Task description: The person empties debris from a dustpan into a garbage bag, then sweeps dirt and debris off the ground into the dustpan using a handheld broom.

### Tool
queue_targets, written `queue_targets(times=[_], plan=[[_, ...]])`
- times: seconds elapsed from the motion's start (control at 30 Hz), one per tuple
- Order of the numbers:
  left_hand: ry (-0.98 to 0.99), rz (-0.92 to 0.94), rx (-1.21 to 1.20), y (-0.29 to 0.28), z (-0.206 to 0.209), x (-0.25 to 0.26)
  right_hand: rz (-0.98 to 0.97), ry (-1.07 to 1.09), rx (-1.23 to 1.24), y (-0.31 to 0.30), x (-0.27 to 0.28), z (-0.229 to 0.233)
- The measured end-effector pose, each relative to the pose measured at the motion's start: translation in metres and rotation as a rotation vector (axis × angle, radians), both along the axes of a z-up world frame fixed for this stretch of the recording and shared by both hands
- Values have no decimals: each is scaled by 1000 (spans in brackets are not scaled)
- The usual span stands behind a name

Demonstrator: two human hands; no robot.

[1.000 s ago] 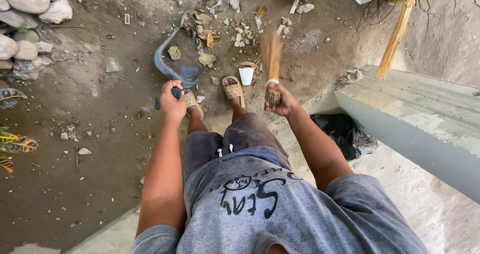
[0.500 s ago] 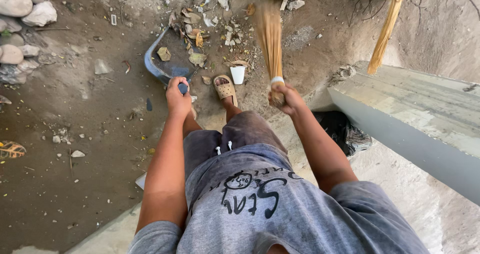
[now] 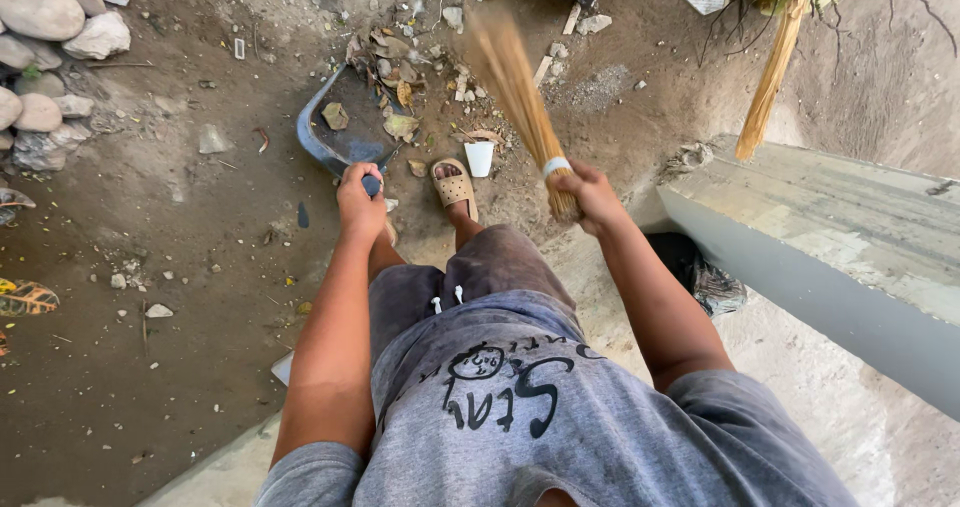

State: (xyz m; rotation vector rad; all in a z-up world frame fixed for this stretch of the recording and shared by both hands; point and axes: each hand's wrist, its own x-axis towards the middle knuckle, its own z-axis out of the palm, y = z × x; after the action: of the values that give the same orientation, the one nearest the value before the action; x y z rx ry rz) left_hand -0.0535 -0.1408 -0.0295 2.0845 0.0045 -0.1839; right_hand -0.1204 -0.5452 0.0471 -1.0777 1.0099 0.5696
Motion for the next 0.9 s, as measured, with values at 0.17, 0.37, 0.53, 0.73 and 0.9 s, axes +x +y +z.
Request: queue_targets(times=[0.17, 0.37, 0.53, 0.73, 0.9], plan=[[5, -8, 54, -2, 3, -4, 135, -72, -292, 6, 86, -92], [24, 5, 37, 1, 5, -2, 659, -3, -363, -4, 120, -53], [35, 40, 53, 12, 20, 5, 702, -118, -462, -7, 111, 15], [58, 155, -11, 46, 40, 9, 546, -182, -470, 44, 157, -89], [58, 174, -82, 90, 39, 14, 660, -150, -476, 87, 146, -100]])
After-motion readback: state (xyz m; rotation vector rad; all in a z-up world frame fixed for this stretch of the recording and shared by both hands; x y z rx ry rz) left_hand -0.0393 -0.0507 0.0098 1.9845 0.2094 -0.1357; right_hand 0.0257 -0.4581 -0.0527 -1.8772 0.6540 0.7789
